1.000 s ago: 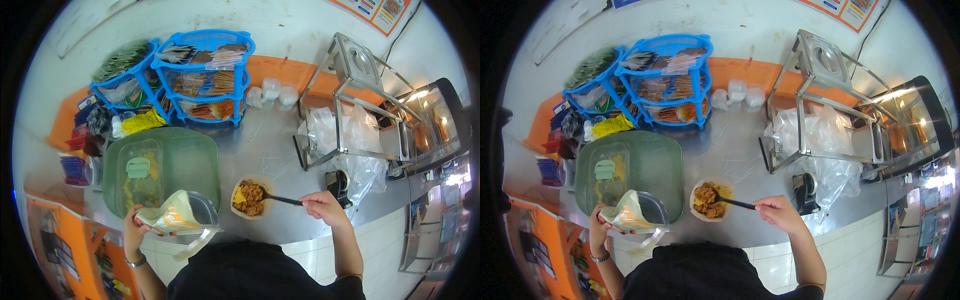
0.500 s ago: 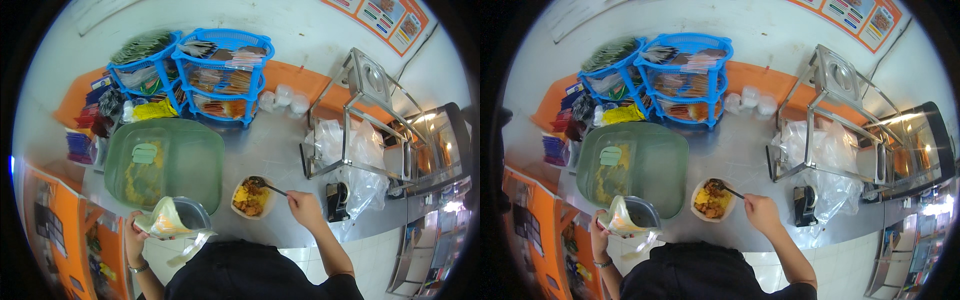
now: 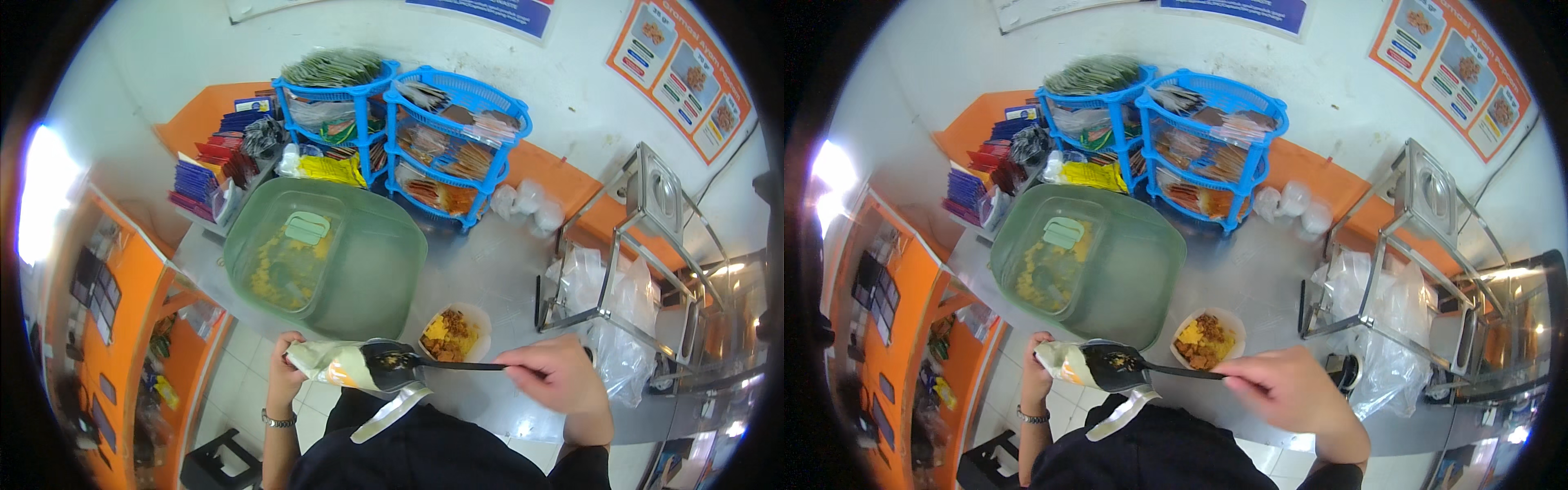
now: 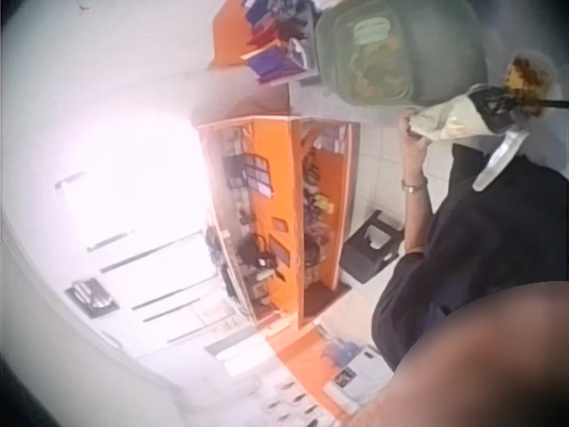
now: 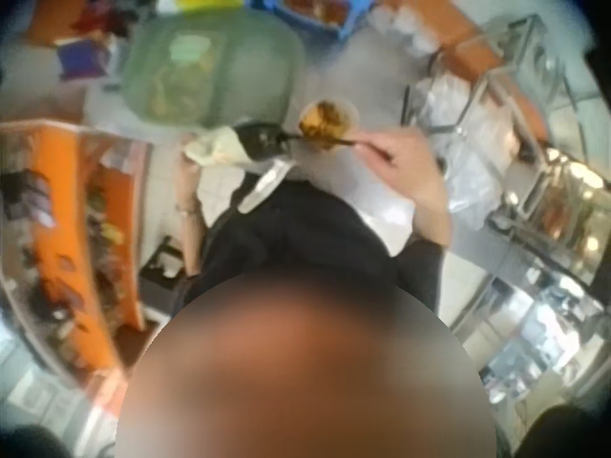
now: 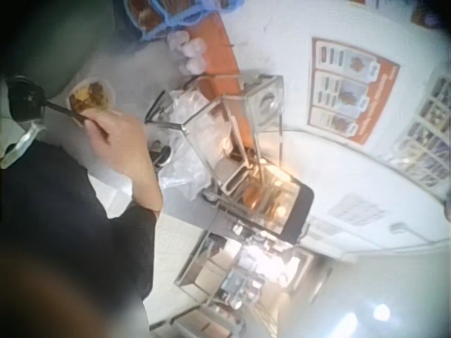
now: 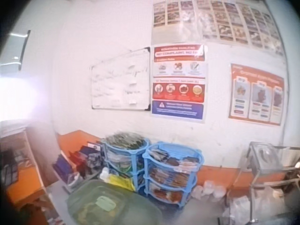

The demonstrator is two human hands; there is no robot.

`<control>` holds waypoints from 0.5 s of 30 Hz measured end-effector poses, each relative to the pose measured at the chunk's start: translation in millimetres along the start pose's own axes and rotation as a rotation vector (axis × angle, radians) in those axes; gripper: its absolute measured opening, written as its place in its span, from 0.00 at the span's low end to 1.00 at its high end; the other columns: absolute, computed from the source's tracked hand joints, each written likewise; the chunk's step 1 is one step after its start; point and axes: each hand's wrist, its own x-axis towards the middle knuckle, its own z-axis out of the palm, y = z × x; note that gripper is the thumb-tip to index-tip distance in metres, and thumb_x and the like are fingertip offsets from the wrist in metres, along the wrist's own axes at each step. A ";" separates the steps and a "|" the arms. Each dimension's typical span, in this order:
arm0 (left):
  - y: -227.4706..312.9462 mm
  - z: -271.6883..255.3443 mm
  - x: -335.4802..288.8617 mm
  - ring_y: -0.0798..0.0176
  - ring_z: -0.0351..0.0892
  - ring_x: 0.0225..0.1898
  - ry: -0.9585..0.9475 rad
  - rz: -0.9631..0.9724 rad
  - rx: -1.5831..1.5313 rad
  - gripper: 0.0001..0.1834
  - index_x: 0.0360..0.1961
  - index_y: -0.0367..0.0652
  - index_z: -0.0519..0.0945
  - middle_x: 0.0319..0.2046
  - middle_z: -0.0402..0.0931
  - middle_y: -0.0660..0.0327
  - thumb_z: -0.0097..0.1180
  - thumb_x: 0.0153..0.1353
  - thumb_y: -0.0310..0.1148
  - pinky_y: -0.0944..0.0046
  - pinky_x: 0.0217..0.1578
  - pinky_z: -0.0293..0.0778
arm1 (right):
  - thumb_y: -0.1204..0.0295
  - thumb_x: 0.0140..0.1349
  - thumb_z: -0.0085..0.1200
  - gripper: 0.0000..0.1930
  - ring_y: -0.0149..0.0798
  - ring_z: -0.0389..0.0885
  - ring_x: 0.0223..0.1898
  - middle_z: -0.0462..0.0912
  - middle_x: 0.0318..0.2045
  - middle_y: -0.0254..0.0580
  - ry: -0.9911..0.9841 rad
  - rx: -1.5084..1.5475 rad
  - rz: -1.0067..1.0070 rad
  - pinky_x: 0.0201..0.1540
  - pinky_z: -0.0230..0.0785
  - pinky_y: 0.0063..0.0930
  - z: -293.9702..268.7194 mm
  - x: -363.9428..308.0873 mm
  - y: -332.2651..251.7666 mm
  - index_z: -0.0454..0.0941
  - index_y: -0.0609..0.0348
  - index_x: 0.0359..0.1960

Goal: The person scoops yellow food into a paper bowl, then adds fried chicken pieces from a heated display case. They place the bowl on the counter, add a condiment sachet and a plastic fork, and arrange the items for service.

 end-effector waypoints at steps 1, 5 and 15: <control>-0.8 3.5 -0.9 0.78 0.70 0.34 -0.004 -0.002 -0.020 0.28 0.44 0.43 0.68 0.33 0.68 0.71 0.67 0.40 0.22 0.77 0.35 0.68 | 0.72 0.55 0.56 0.08 0.36 0.75 0.18 0.74 0.17 0.36 -0.029 -0.103 -0.062 0.21 0.64 0.26 7.7 8.6 -8.4 0.81 0.56 0.37; -13.6 23.3 -1.1 0.76 0.72 0.36 -0.066 -0.011 -0.227 0.28 0.45 0.41 0.68 0.35 0.70 0.69 0.65 0.41 0.20 0.75 0.37 0.70 | 0.66 0.55 0.58 0.09 0.38 0.72 0.19 0.70 0.20 0.35 -0.097 -0.284 -0.275 0.21 0.64 0.30 52.5 48.7 -29.0 0.81 0.52 0.36; -22.7 3.1 49.3 0.76 0.74 0.38 -0.018 0.020 -0.583 0.29 0.49 0.41 0.65 0.37 0.73 0.67 0.66 0.48 0.23 0.76 0.38 0.71 | 0.65 0.48 0.65 0.28 0.40 0.80 0.33 0.79 0.41 0.44 0.325 -0.045 -0.035 0.36 0.72 0.28 99.2 109.5 -50.2 0.72 0.57 0.52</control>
